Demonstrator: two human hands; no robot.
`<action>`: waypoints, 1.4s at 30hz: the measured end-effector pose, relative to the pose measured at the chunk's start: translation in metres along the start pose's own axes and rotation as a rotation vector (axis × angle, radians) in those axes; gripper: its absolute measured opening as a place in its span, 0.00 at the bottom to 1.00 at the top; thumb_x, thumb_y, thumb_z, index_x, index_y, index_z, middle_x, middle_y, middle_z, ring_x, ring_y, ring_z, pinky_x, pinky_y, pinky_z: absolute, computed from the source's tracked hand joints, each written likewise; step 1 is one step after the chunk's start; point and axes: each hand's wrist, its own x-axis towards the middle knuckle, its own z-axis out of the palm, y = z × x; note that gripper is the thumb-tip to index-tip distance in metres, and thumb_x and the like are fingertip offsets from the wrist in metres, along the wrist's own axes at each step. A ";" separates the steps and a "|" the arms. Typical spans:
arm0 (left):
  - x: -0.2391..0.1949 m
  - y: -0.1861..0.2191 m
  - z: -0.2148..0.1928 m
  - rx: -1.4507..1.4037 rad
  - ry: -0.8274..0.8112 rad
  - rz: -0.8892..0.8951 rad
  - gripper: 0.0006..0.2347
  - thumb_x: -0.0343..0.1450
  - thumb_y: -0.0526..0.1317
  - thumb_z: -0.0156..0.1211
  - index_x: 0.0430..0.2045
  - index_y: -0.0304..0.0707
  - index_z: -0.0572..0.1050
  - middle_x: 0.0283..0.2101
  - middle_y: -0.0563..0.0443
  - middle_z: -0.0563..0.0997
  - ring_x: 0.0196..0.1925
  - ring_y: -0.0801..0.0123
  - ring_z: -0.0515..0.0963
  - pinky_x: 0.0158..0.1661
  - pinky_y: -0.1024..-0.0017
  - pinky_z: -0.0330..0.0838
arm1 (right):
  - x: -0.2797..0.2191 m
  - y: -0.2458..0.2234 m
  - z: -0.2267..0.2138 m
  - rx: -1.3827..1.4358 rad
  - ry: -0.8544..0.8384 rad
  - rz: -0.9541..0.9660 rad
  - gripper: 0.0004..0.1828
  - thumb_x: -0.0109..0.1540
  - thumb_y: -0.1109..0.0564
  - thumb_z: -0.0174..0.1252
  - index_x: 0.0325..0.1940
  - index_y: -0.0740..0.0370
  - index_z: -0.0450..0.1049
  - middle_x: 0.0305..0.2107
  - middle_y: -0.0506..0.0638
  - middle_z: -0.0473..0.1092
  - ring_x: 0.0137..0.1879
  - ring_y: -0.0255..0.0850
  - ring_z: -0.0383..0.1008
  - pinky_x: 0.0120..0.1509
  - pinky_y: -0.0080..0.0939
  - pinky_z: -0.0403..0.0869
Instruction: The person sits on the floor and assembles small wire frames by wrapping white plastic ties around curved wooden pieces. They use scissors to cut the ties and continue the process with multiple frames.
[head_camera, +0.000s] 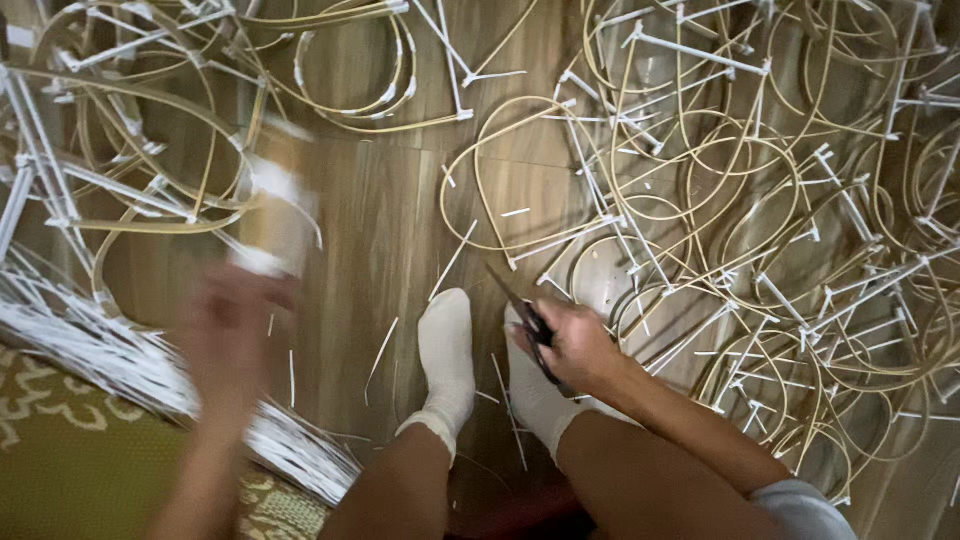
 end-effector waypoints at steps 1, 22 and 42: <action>0.021 0.007 -0.019 0.236 0.106 0.235 0.07 0.85 0.37 0.56 0.40 0.31 0.71 0.38 0.46 0.80 0.38 0.69 0.79 0.39 0.73 0.72 | -0.003 0.008 -0.001 -0.075 -0.016 0.052 0.16 0.61 0.49 0.66 0.36 0.65 0.74 0.21 0.59 0.72 0.25 0.53 0.75 0.31 0.52 0.75; 0.083 -0.089 0.244 0.815 -0.421 -0.212 0.30 0.76 0.60 0.55 0.54 0.24 0.66 0.39 0.30 0.83 0.44 0.41 0.82 0.46 0.49 0.74 | -0.184 0.172 0.049 -0.471 -0.285 0.784 0.19 0.56 0.42 0.65 0.42 0.57 0.77 0.32 0.59 0.77 0.39 0.58 0.79 0.43 0.57 0.76; 0.087 -0.118 0.294 0.346 -0.210 -0.320 0.13 0.67 0.37 0.64 0.43 0.33 0.73 0.37 0.42 0.82 0.39 0.55 0.84 0.41 0.60 0.78 | -0.076 0.081 -0.019 -0.313 -0.298 0.367 0.18 0.64 0.45 0.60 0.52 0.55 0.77 0.26 0.57 0.79 0.29 0.51 0.80 0.39 0.51 0.79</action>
